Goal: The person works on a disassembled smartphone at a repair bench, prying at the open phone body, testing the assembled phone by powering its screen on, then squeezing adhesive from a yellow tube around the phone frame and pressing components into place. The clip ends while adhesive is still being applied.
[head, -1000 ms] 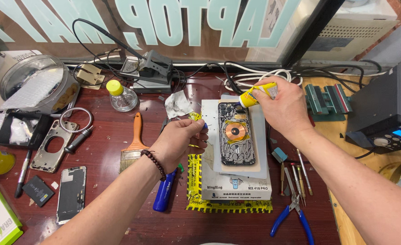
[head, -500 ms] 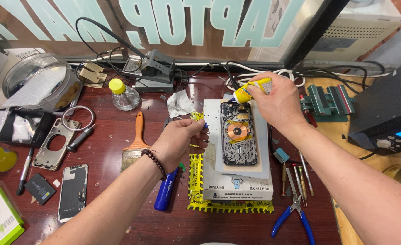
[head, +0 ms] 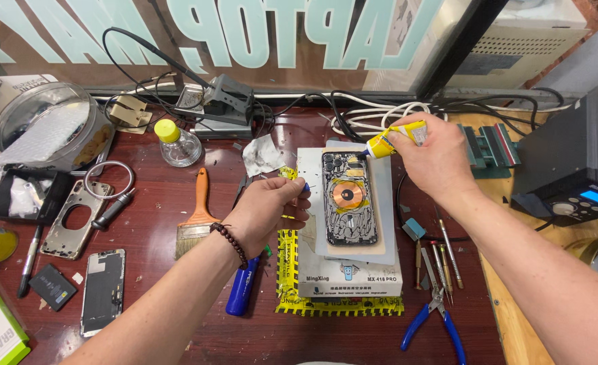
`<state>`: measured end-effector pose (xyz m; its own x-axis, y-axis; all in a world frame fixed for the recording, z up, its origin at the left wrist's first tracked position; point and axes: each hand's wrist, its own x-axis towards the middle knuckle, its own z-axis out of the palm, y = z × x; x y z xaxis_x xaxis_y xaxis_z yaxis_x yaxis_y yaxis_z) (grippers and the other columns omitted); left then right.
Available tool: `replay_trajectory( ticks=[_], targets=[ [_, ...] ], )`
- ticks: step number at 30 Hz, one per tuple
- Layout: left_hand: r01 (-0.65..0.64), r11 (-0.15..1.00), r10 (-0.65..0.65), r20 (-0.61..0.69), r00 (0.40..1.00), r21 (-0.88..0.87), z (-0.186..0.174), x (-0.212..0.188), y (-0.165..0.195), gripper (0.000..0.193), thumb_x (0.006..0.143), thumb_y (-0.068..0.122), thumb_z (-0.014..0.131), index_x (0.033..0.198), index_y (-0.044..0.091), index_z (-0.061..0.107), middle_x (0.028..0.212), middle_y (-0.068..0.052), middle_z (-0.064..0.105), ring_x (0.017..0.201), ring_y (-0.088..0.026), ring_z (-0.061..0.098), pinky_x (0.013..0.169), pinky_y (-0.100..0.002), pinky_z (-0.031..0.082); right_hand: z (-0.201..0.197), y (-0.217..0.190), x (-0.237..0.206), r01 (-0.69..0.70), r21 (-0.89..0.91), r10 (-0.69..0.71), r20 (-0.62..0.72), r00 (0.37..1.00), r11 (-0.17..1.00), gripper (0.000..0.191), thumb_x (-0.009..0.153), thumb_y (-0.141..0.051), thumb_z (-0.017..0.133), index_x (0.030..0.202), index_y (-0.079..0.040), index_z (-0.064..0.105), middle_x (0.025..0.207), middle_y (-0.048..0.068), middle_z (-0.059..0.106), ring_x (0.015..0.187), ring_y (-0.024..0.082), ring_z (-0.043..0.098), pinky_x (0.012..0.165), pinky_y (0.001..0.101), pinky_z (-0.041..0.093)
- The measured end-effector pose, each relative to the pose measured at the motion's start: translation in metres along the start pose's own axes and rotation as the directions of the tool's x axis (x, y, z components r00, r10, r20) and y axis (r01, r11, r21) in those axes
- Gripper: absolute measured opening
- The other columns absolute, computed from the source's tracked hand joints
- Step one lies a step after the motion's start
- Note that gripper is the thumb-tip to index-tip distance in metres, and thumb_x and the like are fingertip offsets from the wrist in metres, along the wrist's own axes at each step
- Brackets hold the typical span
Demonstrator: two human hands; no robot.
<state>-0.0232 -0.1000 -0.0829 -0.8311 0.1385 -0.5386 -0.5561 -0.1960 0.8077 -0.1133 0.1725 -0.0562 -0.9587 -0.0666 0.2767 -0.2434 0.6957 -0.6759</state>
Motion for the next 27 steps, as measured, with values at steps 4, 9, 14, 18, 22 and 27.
replay_trajectory(
  ticks=[4, 9, 14, 18, 22, 27],
  targets=[
    [0.004, 1.000, -0.004, -0.005, 1.000, 0.013, 0.004, -0.001, 0.003, 0.030, 0.099, 0.031, 0.061, 0.094, 0.002, 0.067, 0.086, -0.008, 0.069, 0.076, -0.019, 0.066, 0.073, -0.036, 0.059, -0.002, -0.001, -0.004, 0.006, -0.025, -0.006, -0.005, 1.000, 1.000, 0.021, 0.090, -0.020, 0.079, 0.106, -0.008, 0.076, 0.083, 0.012, 0.075, 0.071, 0.016, 0.071, 0.067, 0.0324, 0.055],
    [0.002, 0.999, -0.002, 0.001, 1.000, 0.045, 0.005, -0.003, 0.005, 0.032, 0.100, 0.032, 0.059, 0.096, 0.001, 0.066, 0.088, -0.008, 0.069, 0.077, -0.018, 0.067, 0.074, -0.036, 0.059, 0.001, -0.005, -0.004, -0.003, 0.044, 0.003, -0.005, 1.000, 0.999, 0.019, 0.090, -0.018, 0.077, 0.105, -0.008, 0.076, 0.086, 0.010, 0.076, 0.074, 0.016, 0.071, 0.068, 0.0317, 0.055],
    [0.008, 1.000, -0.008, -0.013, 1.000, 0.026, 0.005, -0.005, 0.004, 0.031, 0.099, 0.031, 0.061, 0.095, 0.001, 0.067, 0.087, -0.008, 0.069, 0.077, -0.018, 0.067, 0.074, -0.036, 0.059, 0.006, -0.006, 0.000, 0.005, 0.055, -0.005, -0.003, 1.000, 0.998, 0.019, 0.089, -0.019, 0.078, 0.104, -0.008, 0.075, 0.086, 0.010, 0.076, 0.075, 0.015, 0.071, 0.068, 0.0312, 0.056],
    [0.006, 1.000, -0.006, -0.014, 1.000, 0.010, 0.005, -0.005, 0.003, 0.030, 0.099, 0.031, 0.061, 0.095, 0.001, 0.067, 0.086, -0.008, 0.069, 0.077, -0.019, 0.066, 0.074, -0.036, 0.058, 0.000, 0.000, 0.000, -0.029, -0.005, 0.029, -0.009, 1.000, 1.000, 0.021, 0.089, -0.021, 0.079, 0.105, -0.008, 0.076, 0.083, 0.011, 0.076, 0.071, 0.016, 0.071, 0.065, 0.0325, 0.054],
    [0.008, 1.000, -0.008, -0.015, 1.000, 0.019, 0.007, -0.004, 0.004, 0.031, 0.099, 0.031, 0.061, 0.095, 0.001, 0.067, 0.086, -0.009, 0.070, 0.077, -0.019, 0.067, 0.074, -0.036, 0.058, -0.005, 0.004, -0.007, -0.020, 0.001, 0.020, -0.016, 1.000, 1.000, 0.021, 0.089, -0.021, 0.079, 0.104, -0.008, 0.076, 0.083, 0.010, 0.076, 0.070, 0.015, 0.071, 0.064, 0.0318, 0.054],
    [0.013, 0.999, -0.013, -0.013, 1.000, 0.048, 0.008, -0.003, 0.004, 0.031, 0.099, 0.032, 0.060, 0.095, 0.002, 0.067, 0.087, -0.009, 0.070, 0.078, -0.018, 0.067, 0.075, -0.035, 0.059, -0.009, 0.005, -0.012, -0.068, -0.033, 0.067, -0.024, 0.997, 0.997, 0.020, 0.090, -0.021, 0.079, 0.105, -0.008, 0.076, 0.082, 0.012, 0.075, 0.069, 0.016, 0.070, 0.064, 0.0327, 0.054]
  ],
)
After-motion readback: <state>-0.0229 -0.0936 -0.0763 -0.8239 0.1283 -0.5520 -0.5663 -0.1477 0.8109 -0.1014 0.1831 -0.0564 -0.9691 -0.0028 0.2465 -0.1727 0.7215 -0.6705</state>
